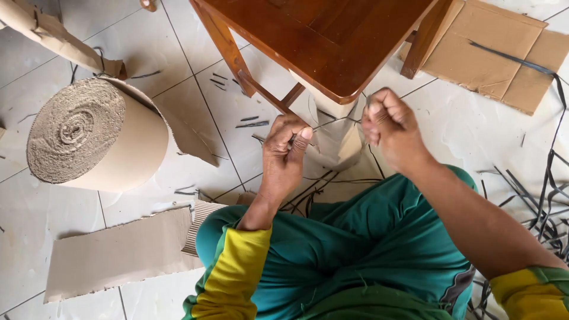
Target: Wrapping a wooden chair leg with corrugated cardboard and securing it with plastic ties for protection.
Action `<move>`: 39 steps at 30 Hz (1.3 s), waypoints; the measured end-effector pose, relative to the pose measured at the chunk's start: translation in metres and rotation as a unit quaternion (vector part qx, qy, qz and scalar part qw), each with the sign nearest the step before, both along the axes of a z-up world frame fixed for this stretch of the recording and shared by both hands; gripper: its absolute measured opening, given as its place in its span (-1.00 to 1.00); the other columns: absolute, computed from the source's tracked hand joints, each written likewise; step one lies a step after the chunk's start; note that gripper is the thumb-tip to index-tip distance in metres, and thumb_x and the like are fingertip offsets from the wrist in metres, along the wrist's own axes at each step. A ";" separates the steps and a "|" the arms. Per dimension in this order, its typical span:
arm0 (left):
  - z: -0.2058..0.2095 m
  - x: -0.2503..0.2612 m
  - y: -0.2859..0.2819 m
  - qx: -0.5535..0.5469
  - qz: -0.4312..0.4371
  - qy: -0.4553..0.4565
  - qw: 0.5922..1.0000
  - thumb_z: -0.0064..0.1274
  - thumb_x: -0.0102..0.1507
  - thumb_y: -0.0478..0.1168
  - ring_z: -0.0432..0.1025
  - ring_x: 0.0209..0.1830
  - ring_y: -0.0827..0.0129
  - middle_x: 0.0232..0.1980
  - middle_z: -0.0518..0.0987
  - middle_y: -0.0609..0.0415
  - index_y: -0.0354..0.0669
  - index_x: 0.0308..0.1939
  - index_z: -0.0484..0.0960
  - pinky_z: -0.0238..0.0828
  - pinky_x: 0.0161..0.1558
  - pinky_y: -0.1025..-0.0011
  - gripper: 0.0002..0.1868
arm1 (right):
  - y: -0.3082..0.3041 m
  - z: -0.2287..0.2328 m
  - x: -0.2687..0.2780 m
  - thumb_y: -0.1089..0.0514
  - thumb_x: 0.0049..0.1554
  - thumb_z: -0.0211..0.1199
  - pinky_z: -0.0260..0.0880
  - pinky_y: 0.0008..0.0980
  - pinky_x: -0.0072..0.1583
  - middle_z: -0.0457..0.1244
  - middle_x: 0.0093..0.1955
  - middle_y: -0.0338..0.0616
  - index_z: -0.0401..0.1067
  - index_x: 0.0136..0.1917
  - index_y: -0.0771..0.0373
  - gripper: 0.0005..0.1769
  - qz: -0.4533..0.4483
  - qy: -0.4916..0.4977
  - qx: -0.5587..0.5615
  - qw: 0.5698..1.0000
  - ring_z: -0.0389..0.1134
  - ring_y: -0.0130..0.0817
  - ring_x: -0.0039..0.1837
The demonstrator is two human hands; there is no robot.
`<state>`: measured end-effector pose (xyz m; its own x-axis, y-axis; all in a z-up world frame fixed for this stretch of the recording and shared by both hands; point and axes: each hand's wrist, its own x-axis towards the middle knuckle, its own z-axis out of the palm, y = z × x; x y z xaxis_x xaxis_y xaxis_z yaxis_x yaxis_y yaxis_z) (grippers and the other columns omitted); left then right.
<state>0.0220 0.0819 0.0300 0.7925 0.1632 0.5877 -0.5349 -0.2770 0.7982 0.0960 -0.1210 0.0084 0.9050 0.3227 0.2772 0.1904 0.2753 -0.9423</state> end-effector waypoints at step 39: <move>-0.005 -0.007 -0.006 -0.284 0.015 0.082 0.955 -0.15 0.50 -0.13 0.40 -0.38 0.47 -0.07 0.61 -0.09 -0.02 -0.40 0.34 0.35 -0.32 0.50 -0.65 | -0.009 0.013 -0.014 0.20 0.36 0.17 0.30 -0.22 -0.13 0.18 -0.05 -0.04 0.44 -0.29 0.25 -0.65 -0.089 -0.323 -0.259 0.906 0.26 -0.12 -0.20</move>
<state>0.0148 0.0755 0.0254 0.8564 0.4428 0.2653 -0.3878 0.2127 0.8968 0.0823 -0.1304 0.0217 0.6582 0.4260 0.6207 0.7462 -0.2603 -0.6127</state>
